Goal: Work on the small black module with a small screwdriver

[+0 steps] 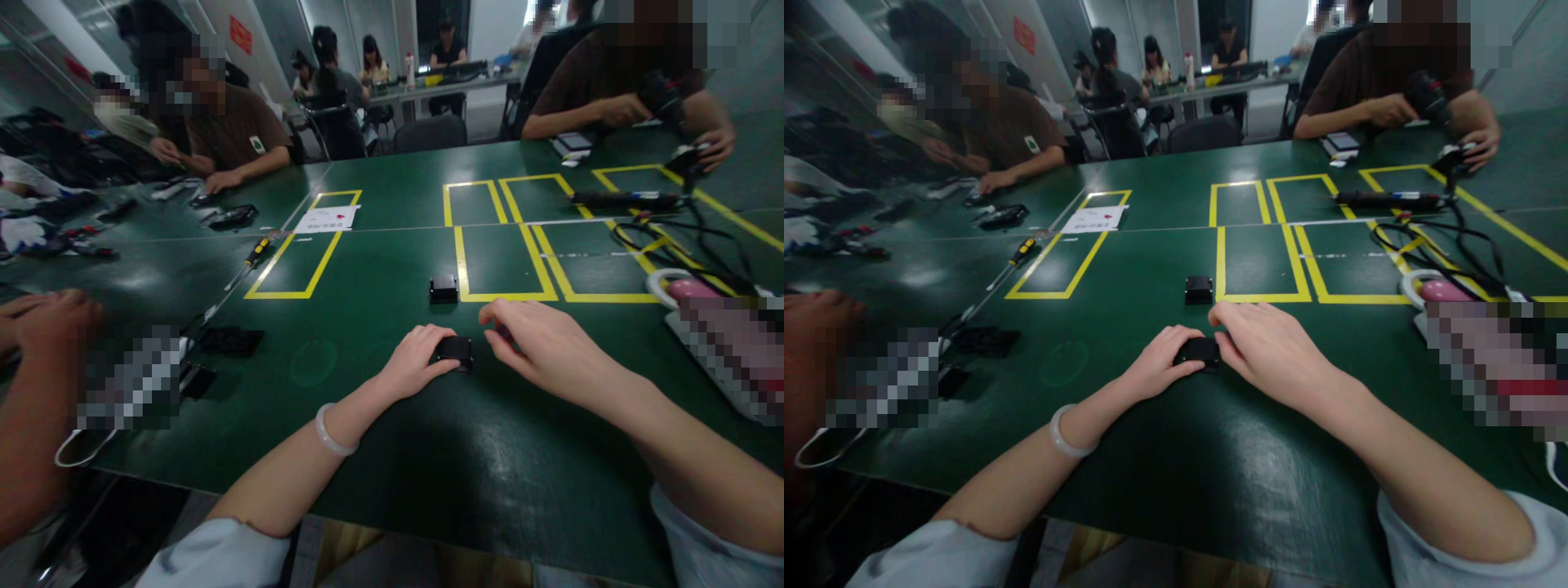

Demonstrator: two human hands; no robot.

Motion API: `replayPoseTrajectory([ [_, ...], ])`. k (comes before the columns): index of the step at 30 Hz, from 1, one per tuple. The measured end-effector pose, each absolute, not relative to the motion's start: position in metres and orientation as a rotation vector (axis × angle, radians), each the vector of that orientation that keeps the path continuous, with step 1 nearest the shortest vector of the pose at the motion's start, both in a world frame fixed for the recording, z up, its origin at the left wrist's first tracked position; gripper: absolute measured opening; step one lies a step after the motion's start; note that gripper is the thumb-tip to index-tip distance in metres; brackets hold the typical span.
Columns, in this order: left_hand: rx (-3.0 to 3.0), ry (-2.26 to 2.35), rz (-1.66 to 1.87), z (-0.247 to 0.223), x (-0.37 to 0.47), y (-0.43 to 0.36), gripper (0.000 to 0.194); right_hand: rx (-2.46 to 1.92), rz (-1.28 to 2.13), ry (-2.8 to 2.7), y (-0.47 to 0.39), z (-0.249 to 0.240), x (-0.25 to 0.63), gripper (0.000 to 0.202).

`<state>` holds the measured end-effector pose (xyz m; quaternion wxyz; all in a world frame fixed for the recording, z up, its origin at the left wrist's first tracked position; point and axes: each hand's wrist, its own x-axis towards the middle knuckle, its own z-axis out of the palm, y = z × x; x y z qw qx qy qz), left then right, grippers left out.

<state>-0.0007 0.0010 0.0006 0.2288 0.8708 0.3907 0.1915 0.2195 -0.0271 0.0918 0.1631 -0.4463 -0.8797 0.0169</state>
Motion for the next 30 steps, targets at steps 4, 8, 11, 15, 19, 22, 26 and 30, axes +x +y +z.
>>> replayPoseTrajectory([
  [4,2.397,1.067,0.539,-0.0001,-0.0003,0.0013,0.038,-1.263,0.048,-2.527,-0.027,0.093,0.2194,0.016],
  [8,2.4,1.067,0.536,0.0003,-0.0004,0.0011,0.037,-1.278,0.002,-2.543,-0.0257,0.092,0.2193,0.017],
  [11,2.399,1.074,0.532,0.0013,-0.0006,0.0007,0.037,-1.287,0.02,-2.512,-0.026,0.0904,0.2191,0.011],
  [15,2.399,1.075,0.536,0.0016,-0.0004,0.0004,0.036,-1.279,0.064,-2.496,-0.0275,0.0904,0.2185,0.014],
  [19,2.384,1.08,0.532,0.0006,0.0,0.0008,0.037,-1.276,0.044,-2.513,-0.0276,0.0922,0.2178,0.015],
  [22,2.383,1.075,0.531,0.0,-0.0002,0.0012,0.037,-1.279,0.01,-2.519,-0.027,0.0921,0.2176,0.014],
  [26,2.398,1.076,0.539,0.0001,-0.0006,0.0012,0.036,-1.278,0.026,-2.483,-0.0276,0.0905,0.2173,0.014],
  [30,2.404,1.071,0.537,0.0003,-0.0001,0.0012,0.036,-1.269,0.035,-2.494,-0.028,0.0908,0.2168,0.016],
])
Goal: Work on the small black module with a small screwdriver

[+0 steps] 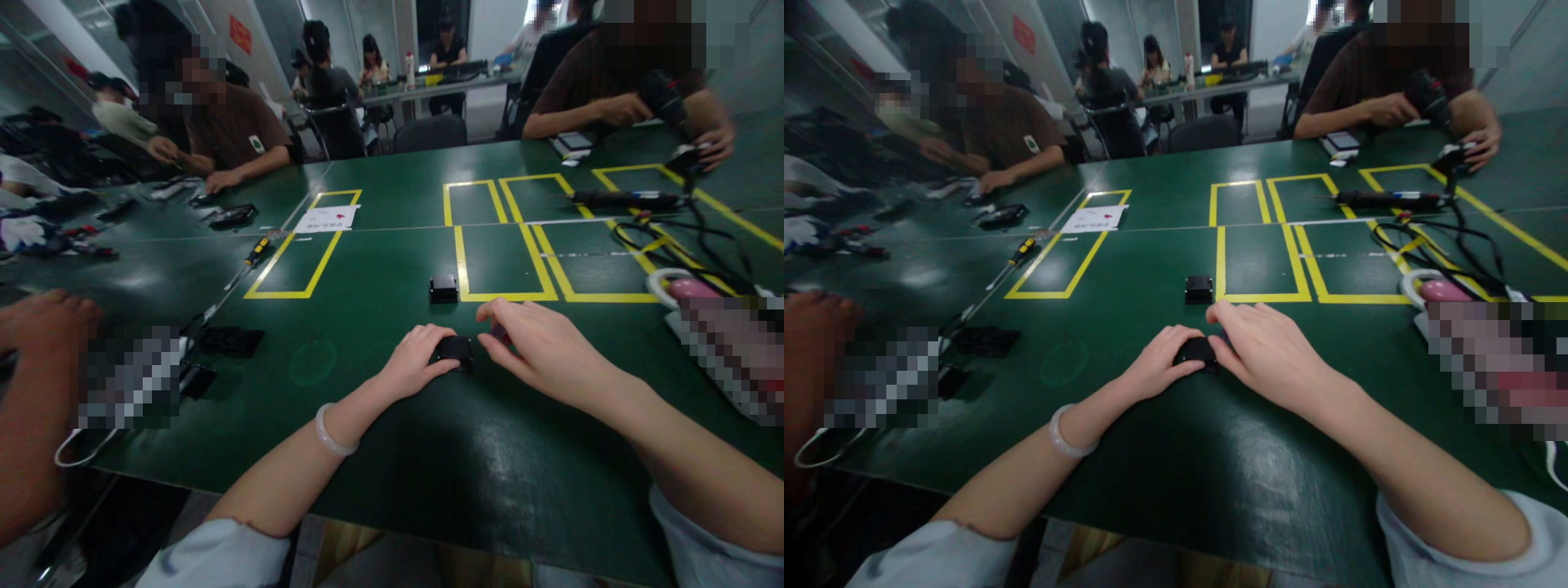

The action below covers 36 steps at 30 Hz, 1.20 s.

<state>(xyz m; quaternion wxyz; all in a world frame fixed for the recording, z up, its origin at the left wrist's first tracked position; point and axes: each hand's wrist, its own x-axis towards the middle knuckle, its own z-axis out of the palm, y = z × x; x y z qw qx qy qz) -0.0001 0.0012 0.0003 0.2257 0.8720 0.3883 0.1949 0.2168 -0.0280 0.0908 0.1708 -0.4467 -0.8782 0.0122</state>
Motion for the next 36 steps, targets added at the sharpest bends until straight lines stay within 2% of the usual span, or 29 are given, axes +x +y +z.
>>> replayPoseTrajectory([
  [7,2.392,1.073,0.537,0.0,-0.0004,0.001,0.037,-1.26,-0.001,-2.505,-0.0274,0.0912,0.217,0.012],
  [18,2.398,1.077,0.531,0.0001,-0.0004,0.001,0.036,-1.26,-0.004,-2.537,-0.0268,0.0924,0.2181,0.018],
  [23,2.404,1.075,0.533,0.0007,-0.0007,0.0007,0.036,-1.272,-0.009,-2.524,-0.027,0.091,0.2185,0.011],
  [33,2.414,1.065,0.548,-0.0015,-0.0001,0.0019,0.037,-1.215,-0.071,-2.558,-0.0259,0.0907,0.2188,0.018],
  [36,2.409,1.068,0.546,-0.0014,-0.0003,0.0015,0.037,-1.208,-0.09,-2.55,-0.0256,0.0897,0.2182,0.013],
])
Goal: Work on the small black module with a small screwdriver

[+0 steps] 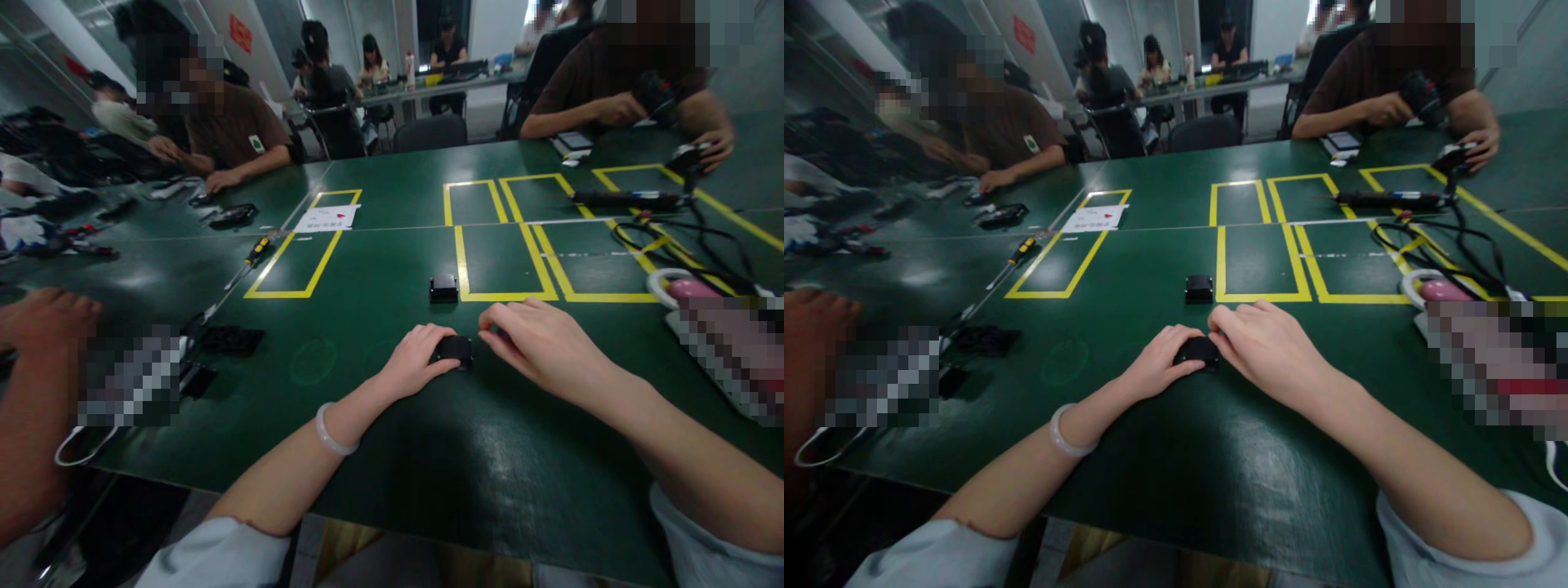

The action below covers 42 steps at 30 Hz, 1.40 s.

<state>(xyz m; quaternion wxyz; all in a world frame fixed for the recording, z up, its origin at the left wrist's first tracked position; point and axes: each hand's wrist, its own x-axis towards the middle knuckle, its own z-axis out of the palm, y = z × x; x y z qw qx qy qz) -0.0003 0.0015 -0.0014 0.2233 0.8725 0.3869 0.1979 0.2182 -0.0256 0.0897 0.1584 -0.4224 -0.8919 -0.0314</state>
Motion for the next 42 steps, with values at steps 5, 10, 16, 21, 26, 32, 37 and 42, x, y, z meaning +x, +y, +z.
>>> replayPoseTrajectory([
  [5,2.409,1.063,0.552,0.0004,-0.0001,0.0007,0.035,-1.17,-0.068,-2.528,-0.0278,0.0895,0.2179,0.013],
  [10,2.408,1.063,0.55,0.0004,0.0001,0.0007,0.036,-1.169,-0.114,-2.548,-0.0273,0.0899,0.2184,0.018],
  [16,2.406,1.069,0.55,-0.0009,-0.0003,0.0012,0.035,-1.157,-0.124,-2.519,-0.028,0.0891,0.2173,0.009],
  [21,2.411,1.067,0.558,-0.0004,0.0,0.0011,0.035,-1.156,-0.056,-2.531,-0.0299,0.0907,0.2173,0.011],
  [26,2.419,1.059,0.549,0.0002,0.0001,0.0013,0.035,-1.163,-0.113,-2.568,-0.0283,0.0904,0.2175,0.019],
  [32,2.413,1.069,0.545,-0.0002,0.0,0.0014,0.035,-1.158,-0.074,-2.552,-0.0287,0.0904,0.2168,0.009],
  [37,2.407,1.076,0.538,0.0005,0.0001,0.0007,0.034,-1.134,-0.058,-2.562,-0.0303,0.092,0.2161,0.014],
  [42,2.397,1.07,0.538,0.0013,-0.0001,0.0006,0.035,-1.146,-0.131,-2.562,-0.0292,0.0917,0.2149,0.018],
])
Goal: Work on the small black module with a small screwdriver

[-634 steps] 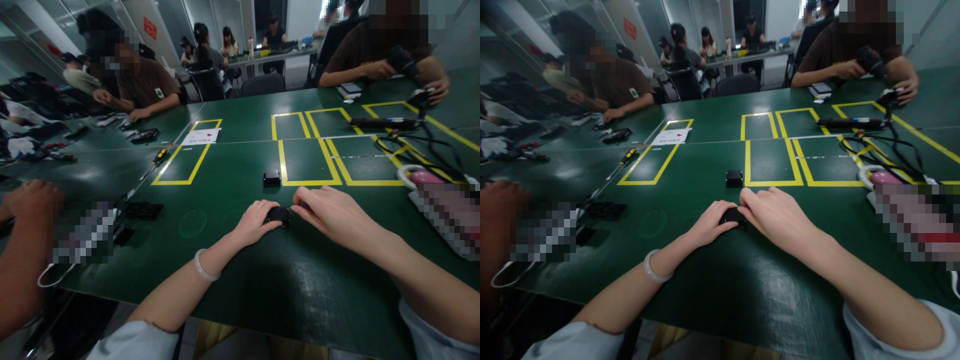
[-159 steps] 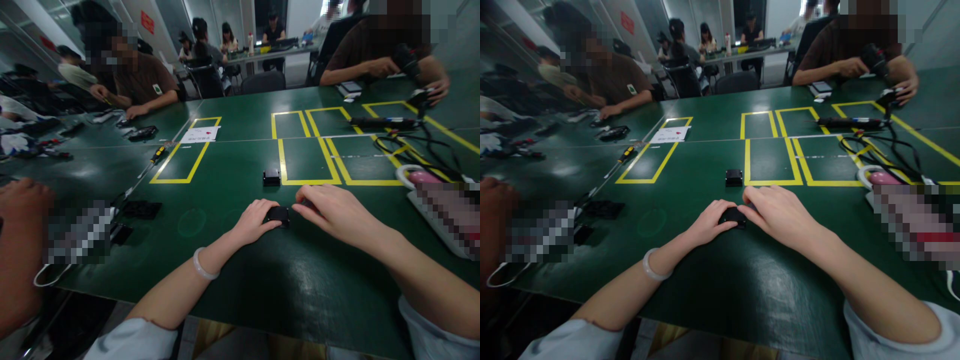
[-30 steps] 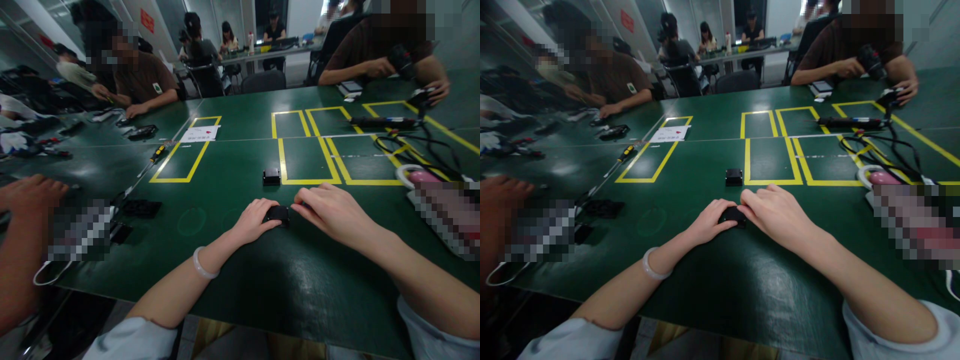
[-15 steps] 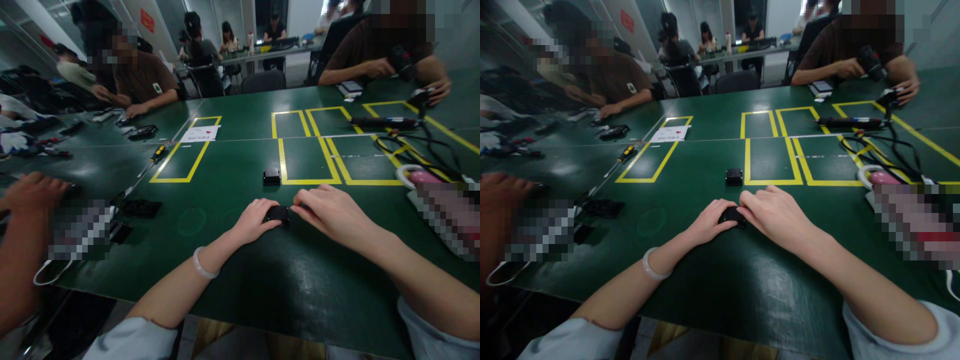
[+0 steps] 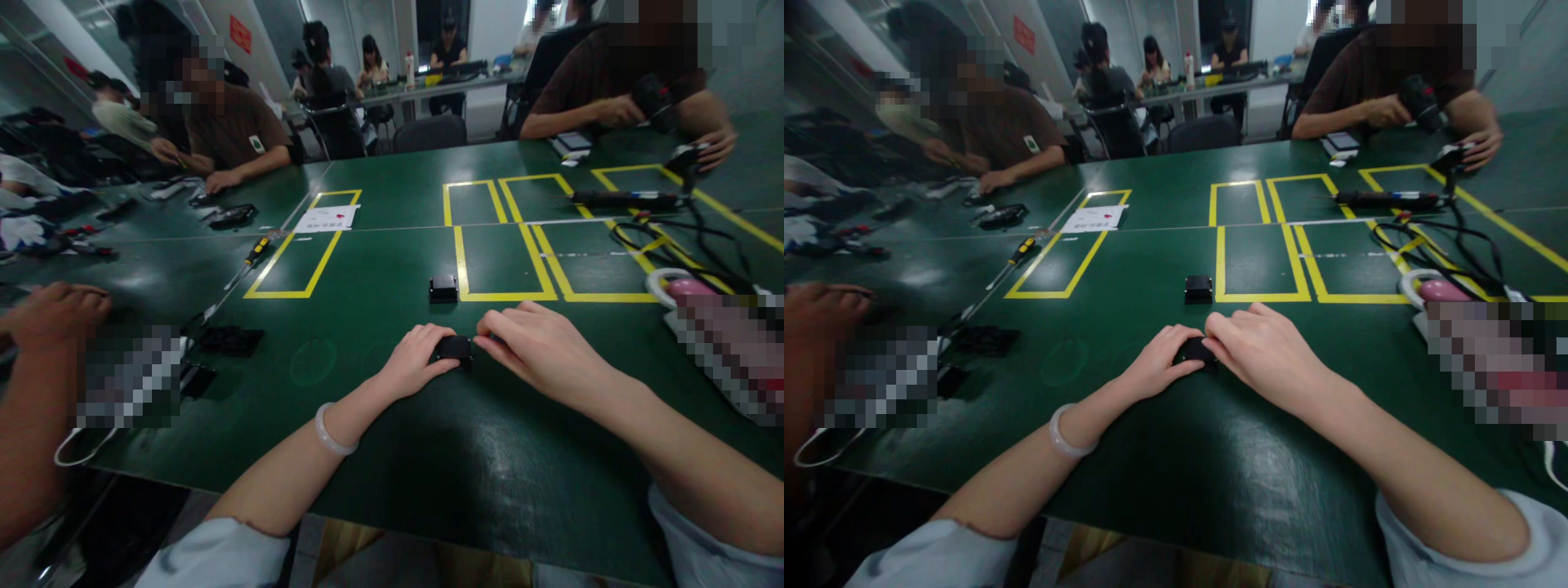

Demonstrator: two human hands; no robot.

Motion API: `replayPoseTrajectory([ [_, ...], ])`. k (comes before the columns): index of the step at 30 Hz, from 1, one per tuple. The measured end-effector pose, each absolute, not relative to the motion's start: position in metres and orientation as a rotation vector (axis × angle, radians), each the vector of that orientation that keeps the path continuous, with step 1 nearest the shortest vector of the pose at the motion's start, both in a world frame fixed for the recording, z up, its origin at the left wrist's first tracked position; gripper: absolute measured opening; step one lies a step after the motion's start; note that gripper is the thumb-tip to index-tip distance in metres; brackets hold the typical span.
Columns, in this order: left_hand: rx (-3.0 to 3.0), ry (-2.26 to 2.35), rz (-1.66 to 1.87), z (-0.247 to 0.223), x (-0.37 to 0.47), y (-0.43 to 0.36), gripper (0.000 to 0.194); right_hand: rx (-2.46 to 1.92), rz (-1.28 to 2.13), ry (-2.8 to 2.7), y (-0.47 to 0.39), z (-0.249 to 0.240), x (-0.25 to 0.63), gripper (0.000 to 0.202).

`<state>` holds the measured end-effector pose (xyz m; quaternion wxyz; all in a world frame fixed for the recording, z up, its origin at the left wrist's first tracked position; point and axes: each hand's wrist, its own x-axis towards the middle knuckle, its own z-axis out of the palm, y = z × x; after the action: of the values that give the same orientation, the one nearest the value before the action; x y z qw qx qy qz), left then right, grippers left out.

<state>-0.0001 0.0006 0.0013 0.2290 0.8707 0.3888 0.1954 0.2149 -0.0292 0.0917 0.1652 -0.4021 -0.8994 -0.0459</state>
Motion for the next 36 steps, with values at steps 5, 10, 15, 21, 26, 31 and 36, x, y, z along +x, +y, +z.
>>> replayPoseTrajectory([
  [5,2.389,1.078,0.54,0.001,0.0,0.0008,0.035,-1.147,-0.078,-2.526,-0.0304,0.0917,0.2139,0.011],
  [10,2.393,1.071,0.54,0.0014,0.0001,0.0007,0.035,-1.136,-0.054,-2.568,-0.0312,0.0926,0.2143,0.016],
  [15,2.395,1.071,0.529,0.0021,0.0001,0.0006,0.036,-1.161,-0.093,-2.575,-0.0293,0.0903,0.2141,0.017],
  [21,2.391,1.076,0.532,0.0025,0.0,0.0004,0.036,-1.129,-0.04,-2.545,-0.0306,0.0904,0.2135,0.011],
  [26,2.392,1.067,0.529,0.0026,-0.0001,0.0006,0.035,-1.138,-0.055,-2.56,-0.0312,0.0923,0.2132,0.02],
  [31,2.385,1.07,0.535,0.0021,-0.0002,0.0005,0.035,-1.173,-0.124,-2.533,-0.0301,0.0904,0.213,0.019],
  [36,2.391,1.067,0.546,0.0013,-0.0001,0.0006,0.035,-1.176,-0.077,-2.522,-0.0323,0.092,0.2131,0.011],
])
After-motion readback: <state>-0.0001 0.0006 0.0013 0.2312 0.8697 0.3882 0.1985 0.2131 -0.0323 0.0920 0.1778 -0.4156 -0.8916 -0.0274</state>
